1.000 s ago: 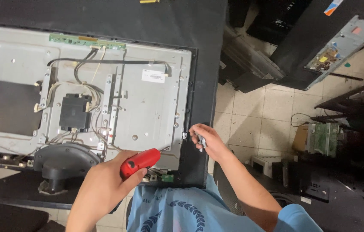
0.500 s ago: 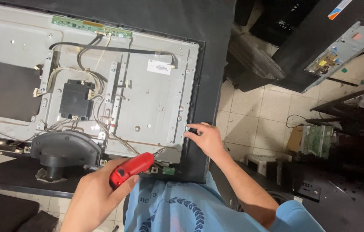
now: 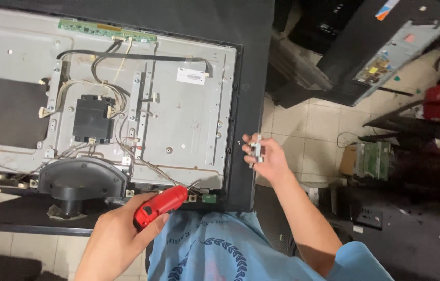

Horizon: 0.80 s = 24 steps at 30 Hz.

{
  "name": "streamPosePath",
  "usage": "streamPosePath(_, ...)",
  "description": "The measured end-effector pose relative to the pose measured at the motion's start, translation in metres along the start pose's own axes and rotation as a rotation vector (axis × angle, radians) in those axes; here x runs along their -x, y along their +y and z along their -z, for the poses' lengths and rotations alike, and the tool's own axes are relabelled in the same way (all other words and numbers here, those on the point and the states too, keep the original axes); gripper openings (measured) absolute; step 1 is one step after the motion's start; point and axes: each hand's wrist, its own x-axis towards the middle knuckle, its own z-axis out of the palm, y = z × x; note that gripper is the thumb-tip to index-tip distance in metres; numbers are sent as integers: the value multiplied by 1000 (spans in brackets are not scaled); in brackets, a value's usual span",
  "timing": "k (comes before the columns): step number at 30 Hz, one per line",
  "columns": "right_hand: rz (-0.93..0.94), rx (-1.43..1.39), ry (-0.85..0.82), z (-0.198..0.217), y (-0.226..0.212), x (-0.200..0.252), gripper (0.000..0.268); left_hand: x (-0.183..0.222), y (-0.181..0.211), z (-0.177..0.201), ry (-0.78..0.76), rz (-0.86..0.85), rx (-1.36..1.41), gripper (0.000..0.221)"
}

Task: Disassembling a television chassis by removing screws with an electric screwdriver and disconnecting internal wiring.

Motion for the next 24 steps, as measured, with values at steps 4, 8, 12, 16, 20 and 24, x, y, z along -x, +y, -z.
streamPosePath(4, 175, 199, 130, 1, 1, -2, 16, 4, -20, 10, 32, -79, -42, 50)
streamPosePath(8, 185, 396, 295, -41, 4, 2, 15, 11, -51, 20, 52, -135, -59, 54)
streamPosePath(12, 168, 1485, 645, -58, 17, -2, 39, 24, -85, 31, 35, -137, -60, 56)
streamPosePath(16, 265, 1810, 631, -48, 23, -10, 27, 56, -101, 54, 17, 99, -27, 53)
streamPosePath(20, 252, 1647, 530, -35, 11, -16, 27, 87, -159, 43, 183, 257, 180, 54)
streamPosePath(24, 62, 136, 215, -54, -10, -16, 19, 97, -300, -12, 405, -199, 955, 52)
